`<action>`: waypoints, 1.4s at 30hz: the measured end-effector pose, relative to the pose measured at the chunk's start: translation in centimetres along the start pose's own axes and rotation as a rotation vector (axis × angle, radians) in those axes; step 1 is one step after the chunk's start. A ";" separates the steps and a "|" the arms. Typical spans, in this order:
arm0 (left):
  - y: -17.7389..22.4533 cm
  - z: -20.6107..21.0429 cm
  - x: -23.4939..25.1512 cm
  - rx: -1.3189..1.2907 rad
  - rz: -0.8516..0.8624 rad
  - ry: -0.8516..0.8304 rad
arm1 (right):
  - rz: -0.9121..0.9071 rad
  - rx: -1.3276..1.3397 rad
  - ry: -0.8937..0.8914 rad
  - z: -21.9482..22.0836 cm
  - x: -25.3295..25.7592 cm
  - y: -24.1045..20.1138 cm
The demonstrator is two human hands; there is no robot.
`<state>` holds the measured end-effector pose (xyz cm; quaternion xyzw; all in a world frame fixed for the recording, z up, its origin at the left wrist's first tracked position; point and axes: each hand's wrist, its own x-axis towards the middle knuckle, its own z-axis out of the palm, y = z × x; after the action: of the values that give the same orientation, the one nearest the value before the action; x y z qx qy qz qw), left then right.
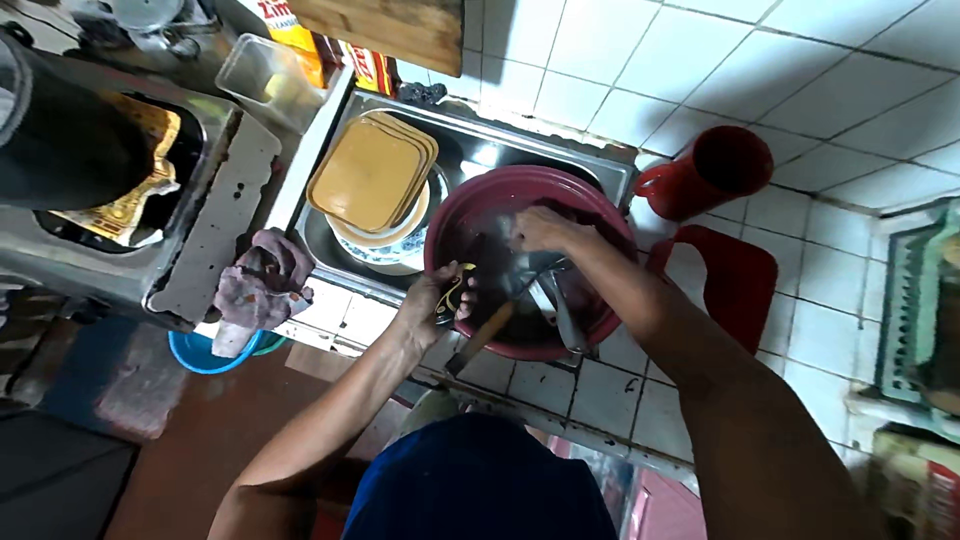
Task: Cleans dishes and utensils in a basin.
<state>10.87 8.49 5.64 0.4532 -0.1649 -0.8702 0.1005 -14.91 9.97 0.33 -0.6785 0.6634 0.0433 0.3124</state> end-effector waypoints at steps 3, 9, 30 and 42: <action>-0.7 0.7 -0.4 -0.103 0.024 0.047 | 0.139 0.202 -0.220 -1.1 -0.4 -0.2; -1.2 2.0 -0.5 -0.104 0.087 0.186 | 0.546 1.323 0.521 2.9 3.5 2.0; -2.4 7.6 0.7 0.203 0.209 -0.200 | 0.198 -0.361 0.351 -0.6 -14.2 -16.0; 0.5 5.3 9.6 0.279 0.228 0.109 | 0.286 -0.340 0.747 2.5 -22.0 -16.1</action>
<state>1.05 5.98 1.40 0.4876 -0.3286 -0.7961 0.1433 -1.64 29.16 14.64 -0.5906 0.8017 -0.0539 -0.0746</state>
